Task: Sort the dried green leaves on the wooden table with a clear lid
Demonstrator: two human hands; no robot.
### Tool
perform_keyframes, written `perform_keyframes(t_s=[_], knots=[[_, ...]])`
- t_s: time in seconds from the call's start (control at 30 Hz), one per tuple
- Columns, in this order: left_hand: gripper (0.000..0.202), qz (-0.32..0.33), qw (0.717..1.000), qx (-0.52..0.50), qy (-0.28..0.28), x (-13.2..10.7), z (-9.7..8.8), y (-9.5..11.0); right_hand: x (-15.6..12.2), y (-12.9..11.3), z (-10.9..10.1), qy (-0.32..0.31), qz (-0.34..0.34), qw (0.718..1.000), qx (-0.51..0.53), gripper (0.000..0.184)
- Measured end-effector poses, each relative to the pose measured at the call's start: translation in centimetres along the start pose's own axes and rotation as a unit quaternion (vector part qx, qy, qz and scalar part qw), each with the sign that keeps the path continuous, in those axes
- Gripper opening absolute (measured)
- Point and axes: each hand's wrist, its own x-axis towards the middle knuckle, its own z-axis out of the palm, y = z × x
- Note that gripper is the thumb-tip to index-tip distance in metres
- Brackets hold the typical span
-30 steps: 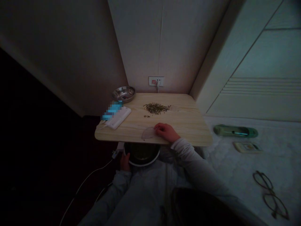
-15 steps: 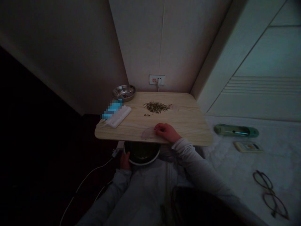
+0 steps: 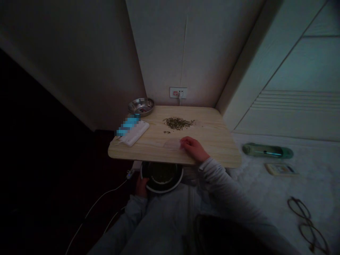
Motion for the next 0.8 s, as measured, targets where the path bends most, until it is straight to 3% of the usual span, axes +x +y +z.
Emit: perform_keyframes(t_s=[0.23,0.33,0.6,0.8], knots=[[0.052,-0.044,0.998,0.037,0.006,-1.2,0.1,0.2,6.1,0.6,-0.9,0.213,-0.029,0.976,-0.009,0.02],[0.056,-0.05,0.998,0.046,0.005,-1.1,0.1,0.1,7.5,1.6,-0.3,0.254,-0.021,0.965,-0.056,0.022],[0.041,-0.061,0.994,0.075,0.055,-1.5,1.0,0.4,7.4,2.8,0.3,0.236,-0.022,0.954,-0.186,0.024],[0.028,-0.035,0.997,0.049,0.05,-1.4,1.3,0.1,7.2,2.5,0.6,0.215,-0.013,0.939,-0.267,0.025]])
